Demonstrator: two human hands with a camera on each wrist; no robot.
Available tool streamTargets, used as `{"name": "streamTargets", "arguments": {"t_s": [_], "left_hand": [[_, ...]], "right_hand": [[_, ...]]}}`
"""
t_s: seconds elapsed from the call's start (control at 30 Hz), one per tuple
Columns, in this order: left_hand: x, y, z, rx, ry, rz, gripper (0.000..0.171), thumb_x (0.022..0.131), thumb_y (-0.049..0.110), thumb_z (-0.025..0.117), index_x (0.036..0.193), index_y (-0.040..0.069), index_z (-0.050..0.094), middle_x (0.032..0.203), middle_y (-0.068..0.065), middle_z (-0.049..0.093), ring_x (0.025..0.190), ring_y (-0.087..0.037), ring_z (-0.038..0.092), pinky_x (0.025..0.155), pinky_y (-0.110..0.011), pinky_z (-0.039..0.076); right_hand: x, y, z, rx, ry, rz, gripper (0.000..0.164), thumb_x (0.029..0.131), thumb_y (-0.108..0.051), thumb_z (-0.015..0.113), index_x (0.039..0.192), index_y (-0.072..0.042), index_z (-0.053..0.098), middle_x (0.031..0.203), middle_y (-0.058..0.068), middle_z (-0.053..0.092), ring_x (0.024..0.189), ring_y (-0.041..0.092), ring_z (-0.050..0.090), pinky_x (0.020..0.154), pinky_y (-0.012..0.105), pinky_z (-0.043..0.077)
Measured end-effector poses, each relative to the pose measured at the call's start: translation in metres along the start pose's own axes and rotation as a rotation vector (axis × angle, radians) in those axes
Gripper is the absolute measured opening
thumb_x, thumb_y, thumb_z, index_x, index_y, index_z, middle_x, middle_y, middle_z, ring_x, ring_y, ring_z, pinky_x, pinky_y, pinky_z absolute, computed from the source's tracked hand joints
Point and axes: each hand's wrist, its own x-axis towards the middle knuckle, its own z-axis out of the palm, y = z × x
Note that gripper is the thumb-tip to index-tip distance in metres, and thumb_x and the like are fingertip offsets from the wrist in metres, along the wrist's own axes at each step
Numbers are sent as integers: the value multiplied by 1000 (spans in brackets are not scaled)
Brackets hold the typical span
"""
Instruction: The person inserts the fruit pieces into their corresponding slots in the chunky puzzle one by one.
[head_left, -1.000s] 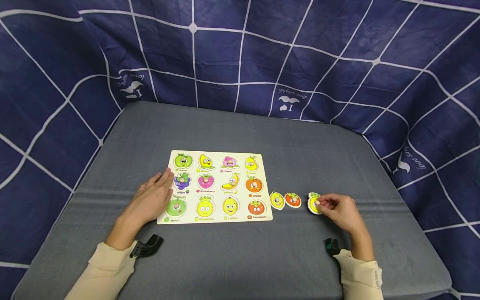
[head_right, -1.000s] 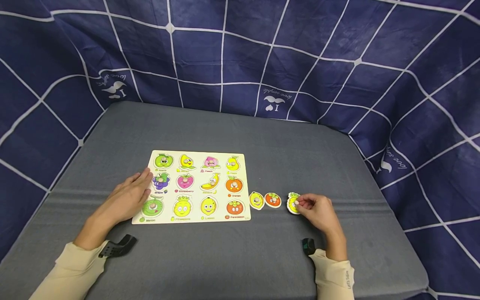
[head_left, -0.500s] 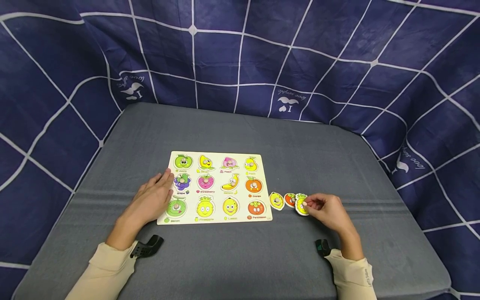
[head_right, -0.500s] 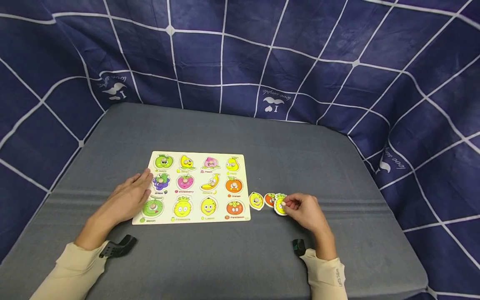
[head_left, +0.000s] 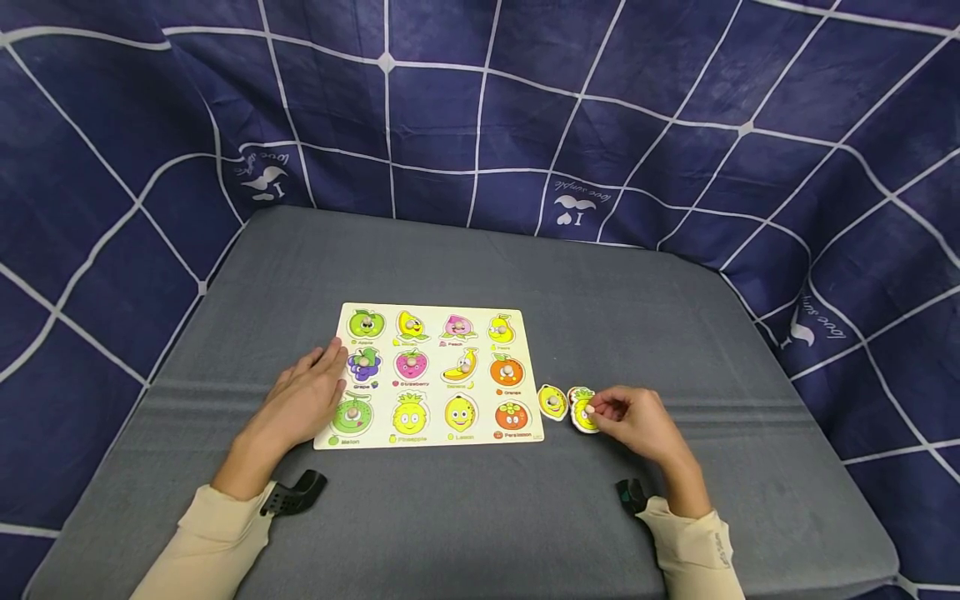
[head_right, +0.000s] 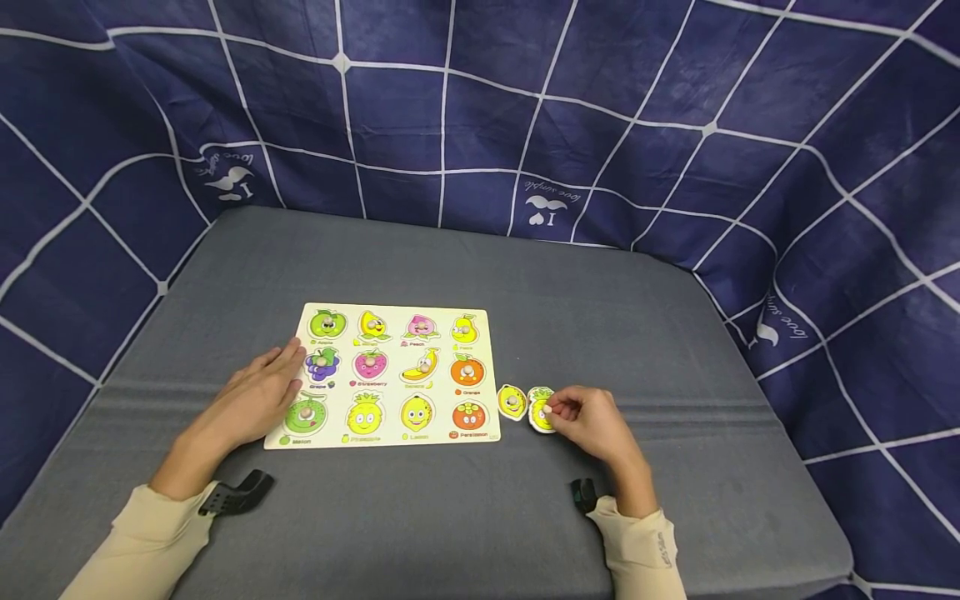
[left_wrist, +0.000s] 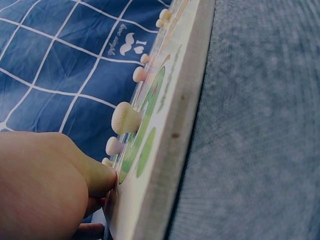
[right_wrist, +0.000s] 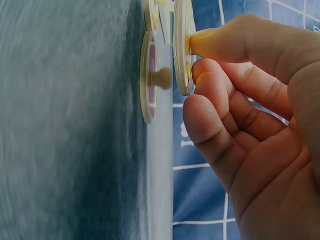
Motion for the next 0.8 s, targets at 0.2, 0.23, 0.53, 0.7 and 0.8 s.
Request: {"name": "streamTargets", "arguments": {"t_s": [0.2,0.23,0.53,0.7,0.8], "left_hand": [[0,0,2,-3,5,-4,50,93,12,48,136,-8,35,144,-25,26,127,-47,26,93,-63,24],[0,0,2,-3,5,-4,50,93,12,48,136,-8,35,144,-25,26,127,-47,26,93,-63,24],[0,1,0,0,-8,-7,49,94,12,47,137,-8,35,144,-25,25,127,-47,25,94,-63,23],[0,1,0,4,-7,-5,49,93,12,48,136,-8,35,144,-25,26,127,-47,26,93,-64,24],[0,1,0,2,-14,-8,50,93,12,47,137,-8,34,144,-25,25,127,-47,25,94,-64,24]], "right_hand": [[5,-7,4,15,-4,-34,10,72,-7,75,78,-11,69,64,-11,59,55,3,54,48,22,45],[6,-9,5,18,-3,-41,10,72,-6,76,78,-11,69,64,-11,59,55,3,54,48,21,45],[16,-21,18,43,-66,-51,11,71,-5,74,76,-11,68,65,-10,58,58,3,54,50,21,46],[21,-26,24,42,-93,-67,9,72,-6,74,76,-11,68,65,-11,57,57,3,53,50,22,46],[23,-29,28,45,-105,-79,8,72,-6,73,76,-11,68,64,-11,56,57,3,53,50,22,45]]}}
